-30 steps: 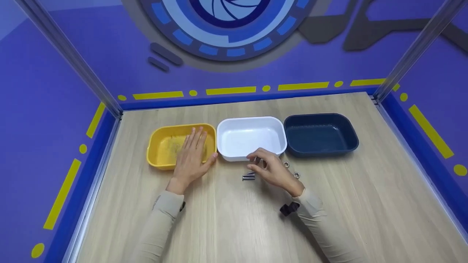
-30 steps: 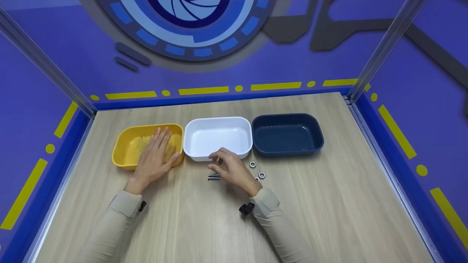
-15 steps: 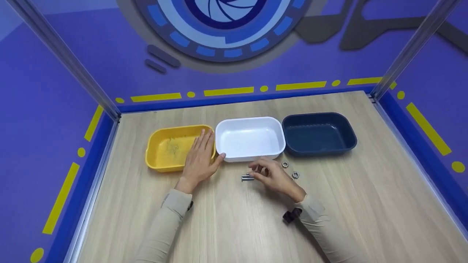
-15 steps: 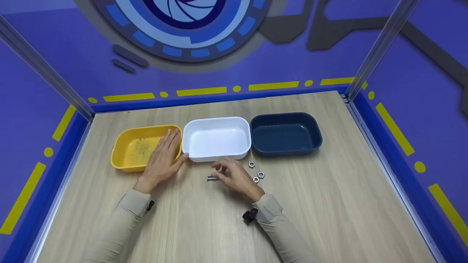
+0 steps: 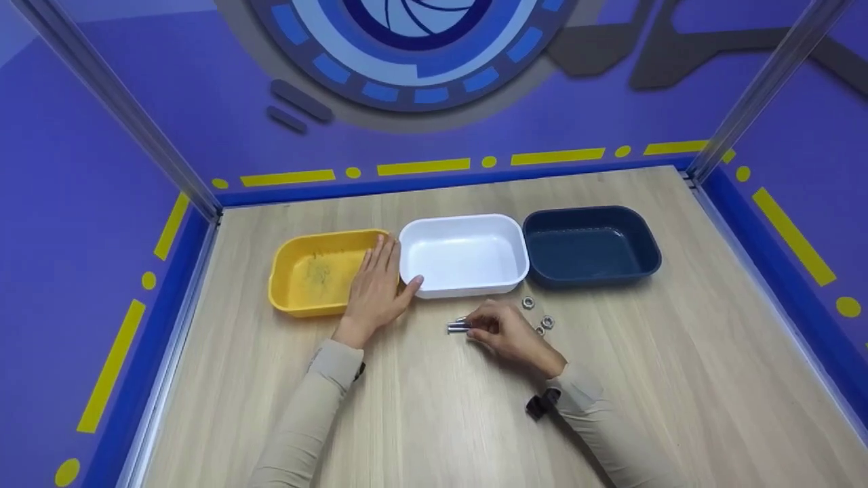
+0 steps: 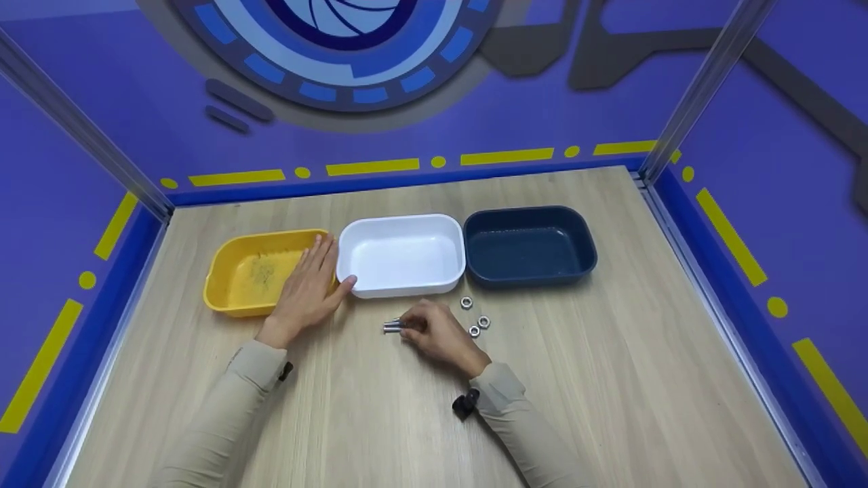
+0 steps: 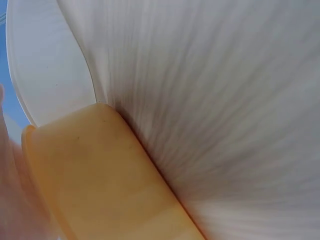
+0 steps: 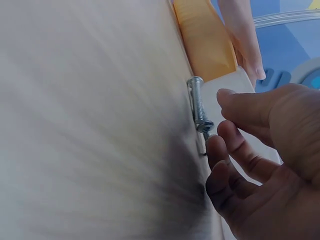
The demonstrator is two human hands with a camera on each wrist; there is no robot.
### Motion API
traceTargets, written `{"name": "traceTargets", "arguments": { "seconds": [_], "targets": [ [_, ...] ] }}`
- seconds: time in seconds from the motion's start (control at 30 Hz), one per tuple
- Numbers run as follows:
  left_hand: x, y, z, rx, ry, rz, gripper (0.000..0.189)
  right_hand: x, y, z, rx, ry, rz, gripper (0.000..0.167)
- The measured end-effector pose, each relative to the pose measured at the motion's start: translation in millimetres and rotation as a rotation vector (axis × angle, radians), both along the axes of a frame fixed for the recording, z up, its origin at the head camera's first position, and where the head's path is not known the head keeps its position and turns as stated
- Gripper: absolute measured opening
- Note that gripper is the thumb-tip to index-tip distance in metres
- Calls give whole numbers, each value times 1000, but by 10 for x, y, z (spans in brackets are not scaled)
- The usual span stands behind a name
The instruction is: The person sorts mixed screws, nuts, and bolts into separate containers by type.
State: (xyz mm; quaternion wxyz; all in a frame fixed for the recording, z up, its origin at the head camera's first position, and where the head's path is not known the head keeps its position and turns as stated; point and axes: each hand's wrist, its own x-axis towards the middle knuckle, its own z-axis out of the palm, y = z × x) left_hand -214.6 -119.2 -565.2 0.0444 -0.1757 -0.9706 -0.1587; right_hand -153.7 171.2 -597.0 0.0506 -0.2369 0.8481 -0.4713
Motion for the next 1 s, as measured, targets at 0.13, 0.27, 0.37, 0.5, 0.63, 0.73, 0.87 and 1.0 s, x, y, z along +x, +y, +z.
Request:
{"name": "traceTargets", "arguments": {
  "seconds": [0.13, 0.27, 0.37, 0.5, 0.63, 0.73, 0.87, 1.0],
  "targets": [
    [-21, 9, 0, -14, -16, 8, 93, -4, -10, -47, -1, 11, -9, 14],
    [-33, 14, -16, -25, -11, 4, 93, -7, -12, -80, -17, 19, -13, 13],
    [-34, 18, -34, -34, -7, -1, 92, -8, -12, -97, -11, 20, -15, 11],
    [-28, 26, -46, -44, -10, -8, 91, -5, -14, -98, 7, 11, -18, 10],
    [-17, 44, -42, -49, -19, -17, 90, 1, -16, -82, 24, 17, -23, 8],
    [-9, 57, -37, -63, -29, -18, 90, 5, -19, -76, 30, 29, -25, 8],
    [-1, 75, -29, -77, -25, -10, 89, 9, -20, -75, 27, 35, -27, 10],
    [1, 99, -29, -79, -26, -13, 88, 12, -26, -74, 31, 29, -27, 10]
  ]
}}
